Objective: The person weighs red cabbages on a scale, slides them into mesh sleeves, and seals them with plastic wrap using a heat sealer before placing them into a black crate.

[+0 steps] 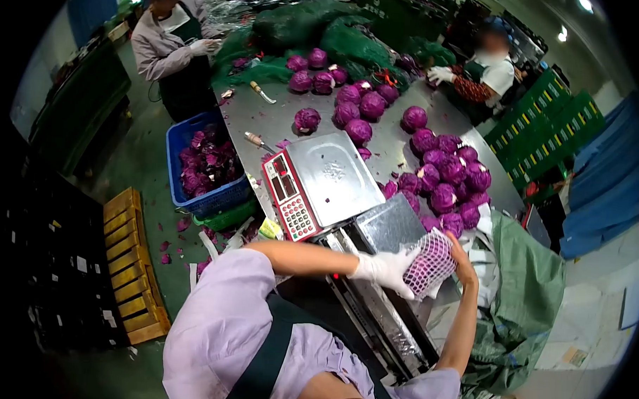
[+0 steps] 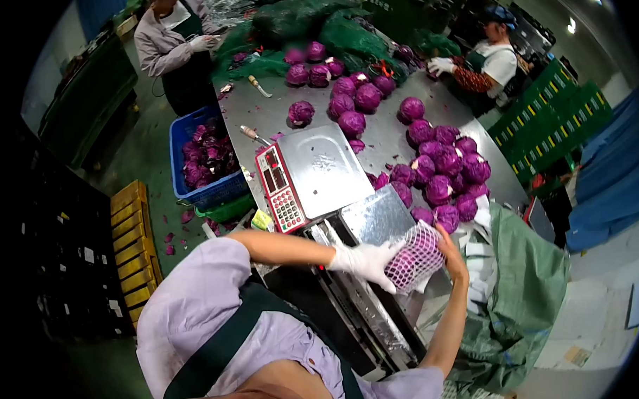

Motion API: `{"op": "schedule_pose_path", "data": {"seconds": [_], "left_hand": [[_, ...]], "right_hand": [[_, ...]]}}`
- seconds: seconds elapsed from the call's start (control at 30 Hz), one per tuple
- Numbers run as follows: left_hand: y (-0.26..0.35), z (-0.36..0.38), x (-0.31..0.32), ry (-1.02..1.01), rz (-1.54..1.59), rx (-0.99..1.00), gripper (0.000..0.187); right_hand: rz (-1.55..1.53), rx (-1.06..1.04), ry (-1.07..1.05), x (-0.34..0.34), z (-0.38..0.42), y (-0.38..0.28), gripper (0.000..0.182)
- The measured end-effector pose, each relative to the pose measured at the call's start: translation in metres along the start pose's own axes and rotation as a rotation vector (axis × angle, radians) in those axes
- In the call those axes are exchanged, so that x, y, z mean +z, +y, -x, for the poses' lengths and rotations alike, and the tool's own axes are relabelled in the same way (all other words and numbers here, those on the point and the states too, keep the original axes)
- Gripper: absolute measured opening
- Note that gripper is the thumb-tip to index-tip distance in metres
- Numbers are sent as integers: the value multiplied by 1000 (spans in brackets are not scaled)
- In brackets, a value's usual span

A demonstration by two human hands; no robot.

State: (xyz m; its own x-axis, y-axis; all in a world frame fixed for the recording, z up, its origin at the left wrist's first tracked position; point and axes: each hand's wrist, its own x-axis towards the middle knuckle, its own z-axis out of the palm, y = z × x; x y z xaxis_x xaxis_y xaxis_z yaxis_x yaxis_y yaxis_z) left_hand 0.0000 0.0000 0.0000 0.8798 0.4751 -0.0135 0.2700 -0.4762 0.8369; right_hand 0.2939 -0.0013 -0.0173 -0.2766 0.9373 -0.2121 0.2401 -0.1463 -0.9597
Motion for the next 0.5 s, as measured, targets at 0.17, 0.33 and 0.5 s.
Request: {"op": "schedule_pose_path", "data": {"seconds": [0.17,0.33,0.5], "left_hand": [[1,4,-35,-1,50,107,95],[-12,41,-67,-340,-909,720,62],[-28,36,-58,-402,-1077,924,41]], "right_hand": [[245,50,528,-15,58,-32,51],[1056,-145,412,86,162,-53,30],[1459,-395,166,148,177,-5,32]]}}
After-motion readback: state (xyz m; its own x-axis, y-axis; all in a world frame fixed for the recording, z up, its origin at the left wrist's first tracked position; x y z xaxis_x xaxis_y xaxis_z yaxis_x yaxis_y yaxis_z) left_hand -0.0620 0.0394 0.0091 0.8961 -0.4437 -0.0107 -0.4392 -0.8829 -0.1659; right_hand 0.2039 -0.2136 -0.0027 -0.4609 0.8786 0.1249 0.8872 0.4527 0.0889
